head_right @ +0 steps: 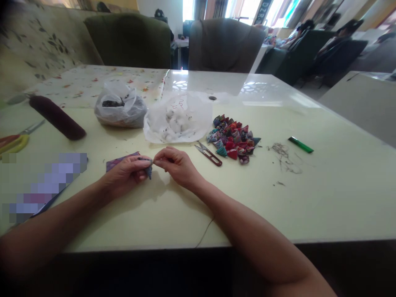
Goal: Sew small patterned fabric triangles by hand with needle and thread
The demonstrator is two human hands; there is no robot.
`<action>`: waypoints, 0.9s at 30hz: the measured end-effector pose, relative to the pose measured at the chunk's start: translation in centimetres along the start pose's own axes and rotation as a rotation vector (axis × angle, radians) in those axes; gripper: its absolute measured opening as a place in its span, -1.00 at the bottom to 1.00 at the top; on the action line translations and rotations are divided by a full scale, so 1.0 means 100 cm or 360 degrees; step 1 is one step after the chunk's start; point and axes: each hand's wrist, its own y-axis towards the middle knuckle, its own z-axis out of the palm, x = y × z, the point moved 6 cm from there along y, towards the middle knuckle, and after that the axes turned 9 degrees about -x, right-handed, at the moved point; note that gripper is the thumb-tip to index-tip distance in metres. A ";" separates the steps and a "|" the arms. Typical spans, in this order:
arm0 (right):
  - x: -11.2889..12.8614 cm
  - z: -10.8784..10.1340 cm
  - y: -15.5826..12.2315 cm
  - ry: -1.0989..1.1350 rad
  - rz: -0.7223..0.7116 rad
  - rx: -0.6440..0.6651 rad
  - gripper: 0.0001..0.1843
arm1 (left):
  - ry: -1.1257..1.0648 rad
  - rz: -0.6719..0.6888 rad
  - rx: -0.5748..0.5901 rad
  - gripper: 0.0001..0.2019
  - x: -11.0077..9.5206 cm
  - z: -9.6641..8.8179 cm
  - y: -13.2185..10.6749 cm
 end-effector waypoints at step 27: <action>0.000 0.006 -0.018 -0.0613 -0.0096 -0.0220 -0.82 | 0.0086 0.0332 -0.0076 -0.78 -0.002 -0.004 0.003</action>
